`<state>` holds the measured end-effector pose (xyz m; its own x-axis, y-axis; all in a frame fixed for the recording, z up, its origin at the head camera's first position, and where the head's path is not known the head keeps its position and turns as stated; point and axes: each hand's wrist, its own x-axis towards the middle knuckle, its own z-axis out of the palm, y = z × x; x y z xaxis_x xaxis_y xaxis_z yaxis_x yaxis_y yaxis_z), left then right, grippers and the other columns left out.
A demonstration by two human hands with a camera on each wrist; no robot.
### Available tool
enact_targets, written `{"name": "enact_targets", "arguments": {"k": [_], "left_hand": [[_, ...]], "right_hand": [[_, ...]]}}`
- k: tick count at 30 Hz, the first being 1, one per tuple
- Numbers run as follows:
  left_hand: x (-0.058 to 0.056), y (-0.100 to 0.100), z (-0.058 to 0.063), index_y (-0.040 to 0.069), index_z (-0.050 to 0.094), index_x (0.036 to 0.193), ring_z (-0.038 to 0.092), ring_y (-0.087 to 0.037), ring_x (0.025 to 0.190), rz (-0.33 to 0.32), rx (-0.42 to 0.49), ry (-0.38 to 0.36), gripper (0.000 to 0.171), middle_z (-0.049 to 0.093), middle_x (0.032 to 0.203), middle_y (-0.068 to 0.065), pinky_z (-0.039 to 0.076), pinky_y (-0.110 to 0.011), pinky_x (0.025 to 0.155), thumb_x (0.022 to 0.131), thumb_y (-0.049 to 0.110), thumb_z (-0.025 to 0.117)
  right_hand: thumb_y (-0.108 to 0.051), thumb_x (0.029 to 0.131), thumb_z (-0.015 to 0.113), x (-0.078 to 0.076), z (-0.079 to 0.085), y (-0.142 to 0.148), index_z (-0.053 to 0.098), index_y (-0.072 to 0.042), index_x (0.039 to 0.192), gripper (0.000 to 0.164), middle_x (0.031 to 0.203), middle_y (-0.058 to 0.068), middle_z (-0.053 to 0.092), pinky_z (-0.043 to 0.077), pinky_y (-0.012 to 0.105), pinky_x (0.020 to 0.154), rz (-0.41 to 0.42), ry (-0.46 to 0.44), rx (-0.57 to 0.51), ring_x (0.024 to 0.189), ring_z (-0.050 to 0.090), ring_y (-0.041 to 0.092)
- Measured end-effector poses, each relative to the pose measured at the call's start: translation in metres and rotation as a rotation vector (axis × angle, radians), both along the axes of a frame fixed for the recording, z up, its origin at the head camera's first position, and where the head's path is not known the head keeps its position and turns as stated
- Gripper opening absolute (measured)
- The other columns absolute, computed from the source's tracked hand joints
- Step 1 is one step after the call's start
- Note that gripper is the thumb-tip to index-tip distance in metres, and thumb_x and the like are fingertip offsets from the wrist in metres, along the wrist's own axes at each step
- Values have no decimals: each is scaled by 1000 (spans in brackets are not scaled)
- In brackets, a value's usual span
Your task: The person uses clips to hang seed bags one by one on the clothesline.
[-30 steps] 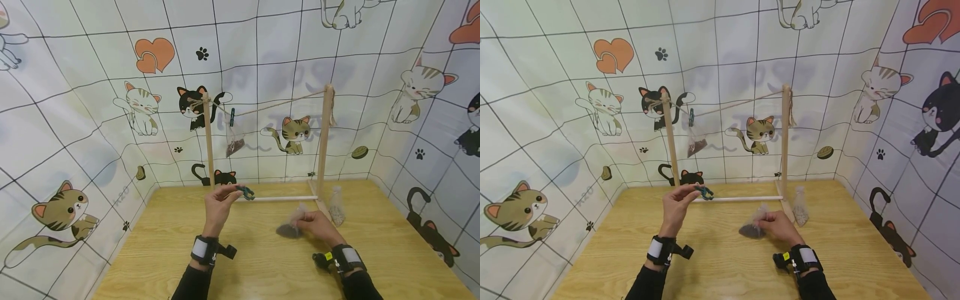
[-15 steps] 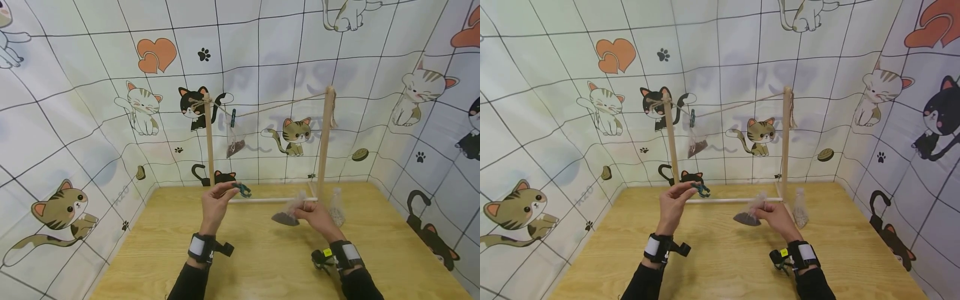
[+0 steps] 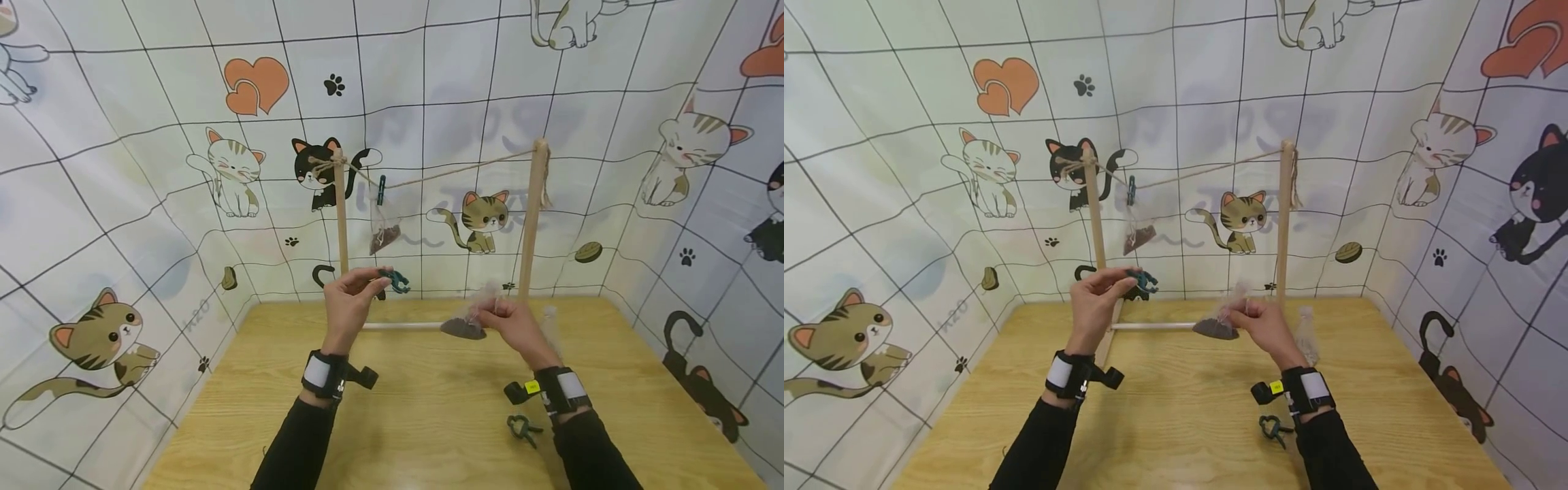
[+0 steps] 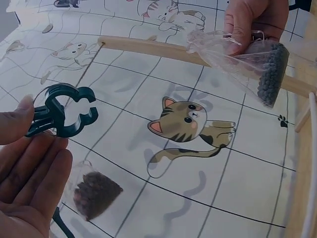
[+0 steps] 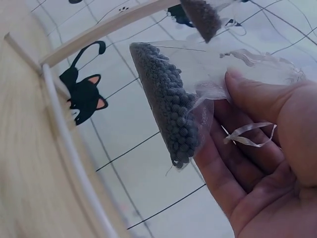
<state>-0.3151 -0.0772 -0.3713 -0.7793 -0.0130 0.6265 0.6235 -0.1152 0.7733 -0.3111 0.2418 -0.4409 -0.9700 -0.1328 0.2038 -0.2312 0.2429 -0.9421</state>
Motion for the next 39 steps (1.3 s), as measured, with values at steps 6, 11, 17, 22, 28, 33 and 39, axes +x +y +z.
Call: {"name": "enact_targets", "arguments": {"k": [6,11,17,22,28,33,39], "left_hand": [[-6,4,26,-9,75,103,78,-14,95,-4,2,24,21,77,110,-23,63,-25,75,86,3,81],[-8,7,47,-4,77,103,78,-15,97,28,-29,50,20,78,109,-20,63,-32,88,87,7,82],[-15,11,68,-1,78,101,78,-16,96,39,-37,71,19,79,107,-13,63,-35,90,86,9,83],[-21,14,89,-1,78,101,79,-16,94,67,-41,93,18,80,105,-10,64,-32,86,86,8,83],[-25,17,110,-2,78,101,77,-11,94,91,-65,130,18,79,105,-16,63,-31,87,86,7,83],[-31,25,127,-2,78,100,77,-14,95,93,-87,163,18,78,105,-20,61,-33,93,86,9,83],[-38,33,147,-1,79,100,77,-15,96,116,-95,165,17,79,104,-16,61,-33,93,86,8,83]], "right_hand": [[-41,97,70,-7,18,-4,79,-8,101,34,107,0,77,61,34,91,-41,1,27,97,71,10],[-42,97,70,-12,32,-9,78,-6,104,37,108,4,76,61,33,90,-27,20,30,95,72,13],[-40,98,69,-17,51,-15,77,-6,108,37,111,3,76,61,35,92,-41,19,51,96,72,10],[-46,96,70,-24,66,-20,77,-7,110,42,118,5,74,58,40,98,-40,33,59,101,72,12],[-46,95,71,-31,80,-29,77,-5,107,43,124,8,72,56,45,103,-27,27,27,106,71,15],[-46,95,71,-35,90,-33,77,-5,109,44,129,11,69,51,49,110,-24,5,10,112,70,20],[-49,94,72,-41,101,-37,75,-9,118,47,124,8,71,50,46,111,-25,-9,6,113,69,21]]}}
